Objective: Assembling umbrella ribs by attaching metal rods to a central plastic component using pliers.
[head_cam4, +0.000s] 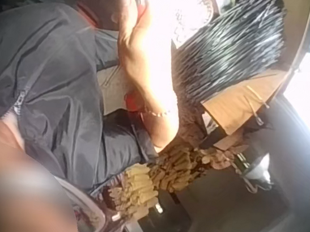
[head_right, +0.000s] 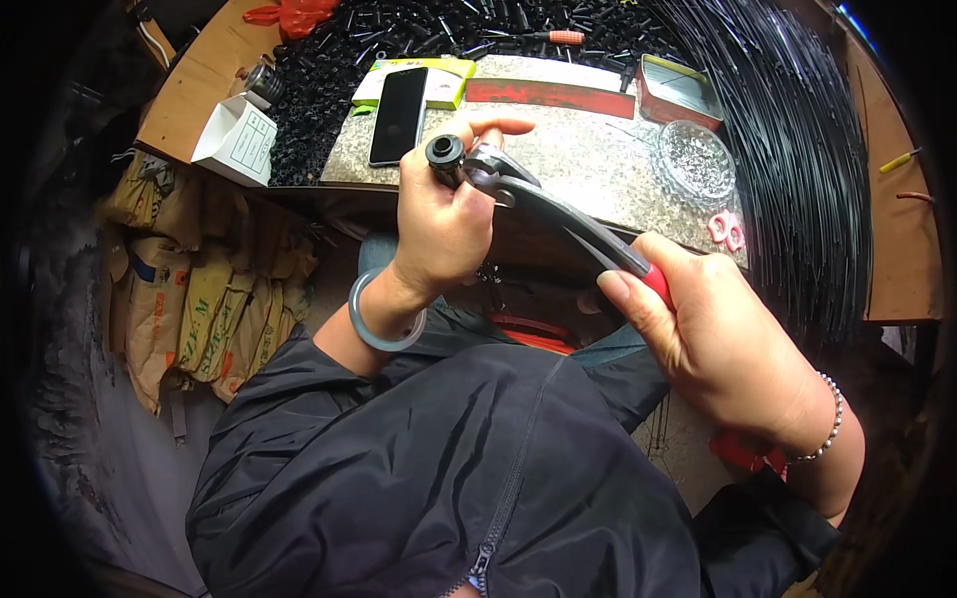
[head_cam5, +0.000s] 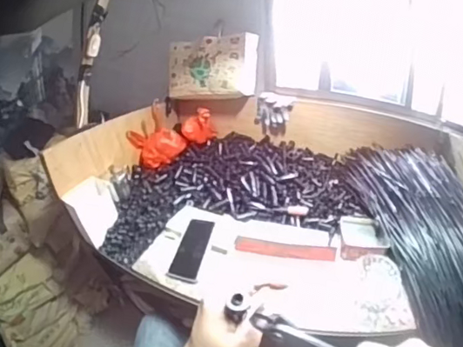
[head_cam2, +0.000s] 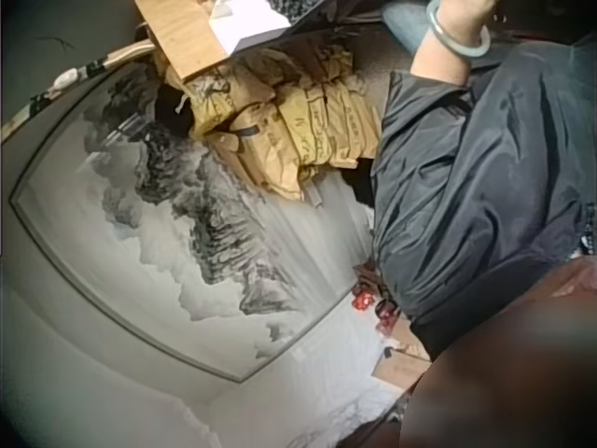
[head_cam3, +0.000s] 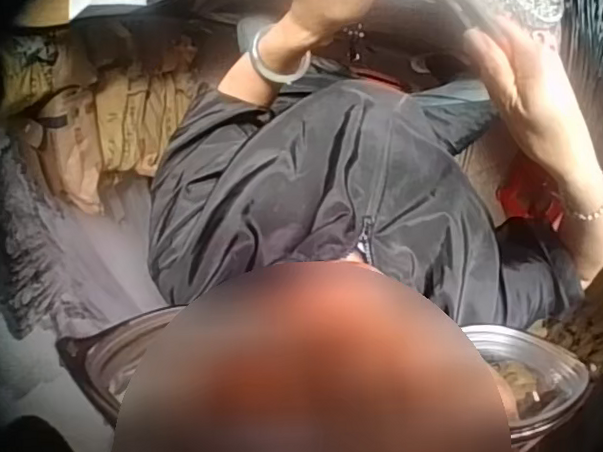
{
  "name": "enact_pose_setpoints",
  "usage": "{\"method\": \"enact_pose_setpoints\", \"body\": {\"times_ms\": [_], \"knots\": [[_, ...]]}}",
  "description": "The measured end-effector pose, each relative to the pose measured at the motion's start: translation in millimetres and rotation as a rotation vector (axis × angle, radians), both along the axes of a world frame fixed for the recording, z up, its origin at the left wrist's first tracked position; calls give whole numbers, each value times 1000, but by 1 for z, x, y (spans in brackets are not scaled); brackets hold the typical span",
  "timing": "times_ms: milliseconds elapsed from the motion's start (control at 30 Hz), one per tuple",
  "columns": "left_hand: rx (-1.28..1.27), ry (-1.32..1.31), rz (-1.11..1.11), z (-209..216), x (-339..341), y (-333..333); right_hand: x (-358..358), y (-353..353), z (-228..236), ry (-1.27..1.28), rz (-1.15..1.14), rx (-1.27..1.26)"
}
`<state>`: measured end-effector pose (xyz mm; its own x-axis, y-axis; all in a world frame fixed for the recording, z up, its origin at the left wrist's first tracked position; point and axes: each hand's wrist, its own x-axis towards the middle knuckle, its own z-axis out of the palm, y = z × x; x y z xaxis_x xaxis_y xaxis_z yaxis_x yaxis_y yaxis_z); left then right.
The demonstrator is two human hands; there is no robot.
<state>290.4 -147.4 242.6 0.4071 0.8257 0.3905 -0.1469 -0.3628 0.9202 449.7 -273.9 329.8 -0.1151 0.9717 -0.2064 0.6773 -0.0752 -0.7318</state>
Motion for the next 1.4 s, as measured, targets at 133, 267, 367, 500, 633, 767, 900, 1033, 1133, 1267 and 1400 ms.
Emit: {"method": "enact_pose_setpoints", "body": {"times_ms": [133,267,367,500,633,767,900,1033,1133,1267,1400], "knots": [[155,20,33,-4,5,-1,0,-2,3,21,-34,-35],[61,89,6,9,3,-3,-2,3,6,57,-62,-114],[23,51,-49,9,3,2,2,5,-9,135,-31,-26],[-191,-88,-138,26,-5,10,26,21,-66,7,-112,203],[-216,-67,-209,-13,-6,-13,61,42,-161,-485,-161,476],[74,30,-82,-157,-20,-55,54,56,-181,-919,-302,529],[-187,164,-119,-220,-30,-68,39,68,-182,-1064,-267,609],[489,123,326,-115,-40,-11,36,64,-172,-988,-278,701],[398,229,413,-38,-109,16,40,54,-159,-895,-313,750],[75,271,507,-110,-234,10,54,50,-165,-889,-395,789],[40,819,582,-219,-330,-98,64,51,-156,-804,-453,794]]}}
